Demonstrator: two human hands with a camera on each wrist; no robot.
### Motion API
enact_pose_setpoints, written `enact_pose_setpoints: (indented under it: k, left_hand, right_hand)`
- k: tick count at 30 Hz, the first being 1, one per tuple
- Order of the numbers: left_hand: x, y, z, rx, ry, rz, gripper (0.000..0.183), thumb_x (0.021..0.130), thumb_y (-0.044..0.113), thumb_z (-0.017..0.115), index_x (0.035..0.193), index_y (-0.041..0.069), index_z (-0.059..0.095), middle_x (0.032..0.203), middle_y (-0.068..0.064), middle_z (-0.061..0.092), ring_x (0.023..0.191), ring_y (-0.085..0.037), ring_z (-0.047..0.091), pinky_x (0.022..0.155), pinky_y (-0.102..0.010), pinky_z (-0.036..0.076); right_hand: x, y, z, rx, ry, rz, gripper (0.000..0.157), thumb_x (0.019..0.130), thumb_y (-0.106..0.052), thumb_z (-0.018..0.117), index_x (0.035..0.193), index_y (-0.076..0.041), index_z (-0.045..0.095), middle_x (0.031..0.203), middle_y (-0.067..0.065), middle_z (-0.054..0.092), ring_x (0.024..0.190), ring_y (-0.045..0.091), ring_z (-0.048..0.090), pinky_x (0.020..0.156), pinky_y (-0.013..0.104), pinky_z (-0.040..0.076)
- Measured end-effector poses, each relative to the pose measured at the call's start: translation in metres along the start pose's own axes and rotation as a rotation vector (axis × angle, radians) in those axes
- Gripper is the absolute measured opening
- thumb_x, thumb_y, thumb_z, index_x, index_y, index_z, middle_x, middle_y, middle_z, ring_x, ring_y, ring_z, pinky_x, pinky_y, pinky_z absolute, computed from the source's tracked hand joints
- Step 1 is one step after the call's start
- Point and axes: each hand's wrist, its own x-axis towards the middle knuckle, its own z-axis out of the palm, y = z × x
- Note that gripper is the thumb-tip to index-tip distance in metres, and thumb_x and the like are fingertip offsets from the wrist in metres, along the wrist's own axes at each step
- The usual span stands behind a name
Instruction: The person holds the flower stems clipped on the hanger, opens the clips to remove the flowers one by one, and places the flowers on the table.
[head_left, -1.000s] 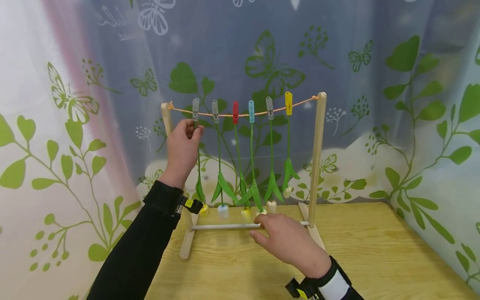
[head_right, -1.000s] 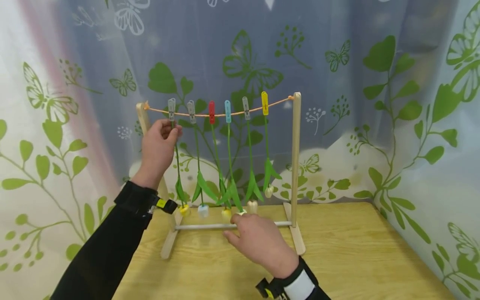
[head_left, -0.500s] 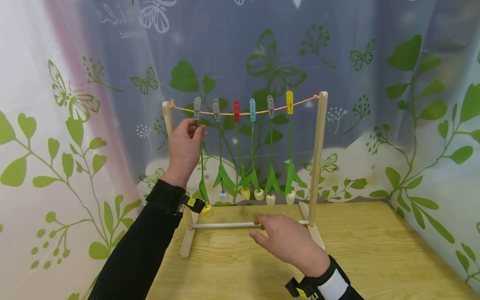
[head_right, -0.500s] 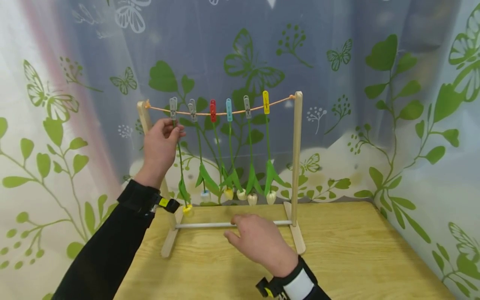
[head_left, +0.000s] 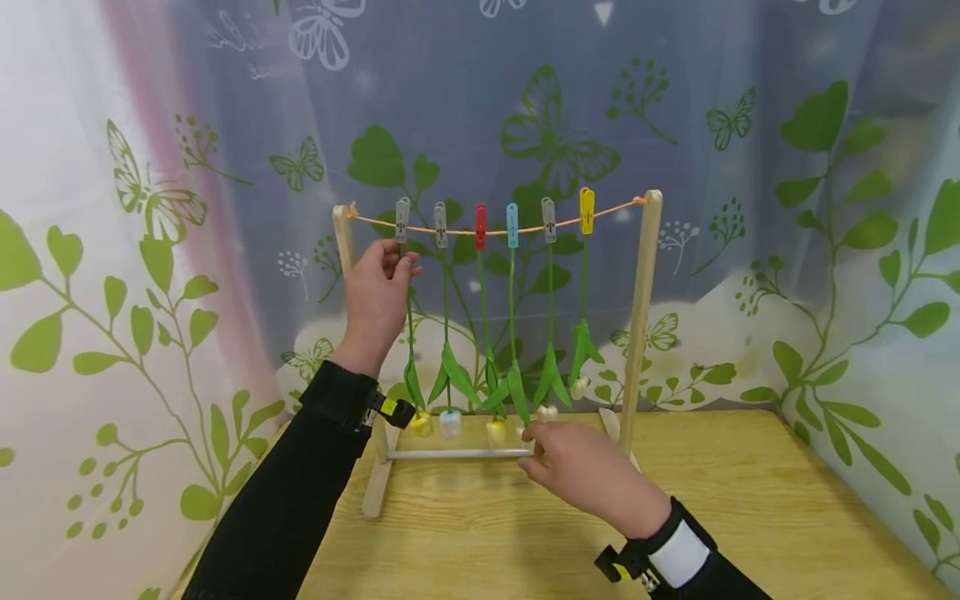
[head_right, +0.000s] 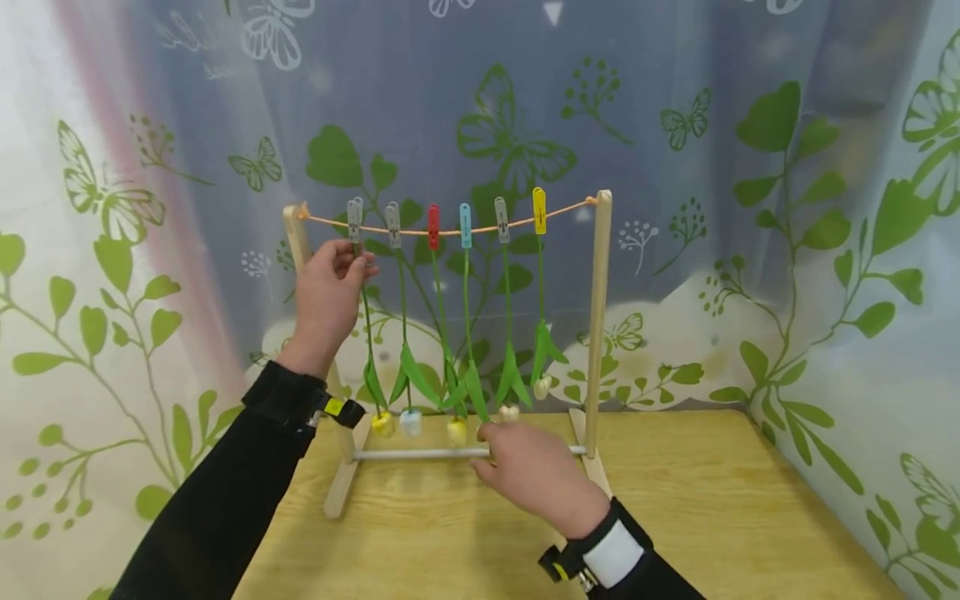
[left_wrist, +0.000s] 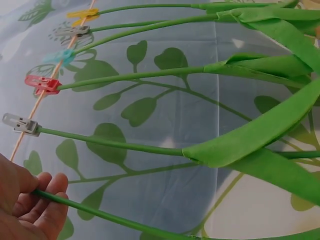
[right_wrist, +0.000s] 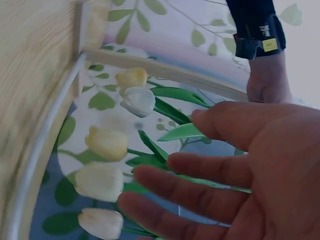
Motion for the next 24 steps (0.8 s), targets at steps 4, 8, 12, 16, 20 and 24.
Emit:
enact_pose_setpoints:
  k: [4,8,12,16,20,24]
  left_hand:
    - [0.0,0.001,-0.001,-0.009,-0.006,-0.015,0.032,0.109,0.011,0.055,0.14,0.002,0.054,0.129,-0.018,0.067,0.116,-0.03,0.071,0.104,-0.04,0.059]
    - [-0.001,-0.001,0.0,-0.018,-0.017,-0.022,0.032,0.11,0.012,0.054,0.14,0.003,0.054,0.13,-0.018,0.066,0.116,-0.029,0.07,0.105,-0.04,0.059]
    - [-0.003,-0.004,0.0,-0.013,-0.027,-0.025,0.032,0.11,0.014,0.053,0.141,0.005,0.054,0.13,-0.014,0.066,0.116,-0.026,0.07,0.104,-0.036,0.059]
    - [-0.005,-0.006,-0.001,-0.009,-0.025,-0.024,0.032,0.11,0.015,0.054,0.141,0.006,0.054,0.129,-0.011,0.067,0.116,-0.025,0.071,0.101,-0.03,0.059]
    - [-0.005,-0.004,0.0,0.005,-0.02,-0.018,0.032,0.11,0.013,0.054,0.141,0.005,0.054,0.13,-0.014,0.067,0.116,-0.027,0.071,0.101,-0.03,0.06]
    - [-0.003,-0.002,0.0,-0.011,-0.025,-0.013,0.032,0.11,0.011,0.054,0.141,0.003,0.053,0.129,-0.016,0.067,0.116,-0.03,0.071,0.103,-0.035,0.06]
  right_hand:
    - [0.012,0.005,-0.018,-0.077,0.085,-0.099,0.023,0.096,-0.03,0.076,0.111,-0.013,0.072,0.088,-0.006,0.073,0.061,0.004,0.062,0.05,0.021,0.052]
    - [0.029,0.008,-0.045,-0.134,0.137,-0.167,0.019,0.097,-0.028,0.074,0.109,-0.013,0.072,0.084,-0.007,0.073,0.056,0.003,0.059,0.048,0.02,0.051]
    - [0.05,0.007,-0.08,-0.138,0.13,-0.177,0.019,0.1,-0.027,0.07,0.112,-0.013,0.072,0.087,-0.006,0.073,0.058,0.003,0.061,0.049,0.022,0.052]
    - [0.072,0.002,-0.115,-0.156,0.132,-0.172,0.019,0.102,-0.027,0.067,0.114,-0.013,0.072,0.087,-0.006,0.073,0.062,0.006,0.063,0.049,0.025,0.052]
    - [0.089,-0.005,-0.141,-0.204,0.159,-0.187,0.017,0.103,-0.027,0.065,0.113,-0.014,0.071,0.081,-0.006,0.069,0.061,0.009,0.061,0.051,0.028,0.052]
    - [0.103,-0.013,-0.157,-0.241,0.199,-0.223,0.013,0.103,-0.025,0.064,0.108,-0.015,0.07,0.074,-0.006,0.063,0.059,0.011,0.058,0.051,0.028,0.047]
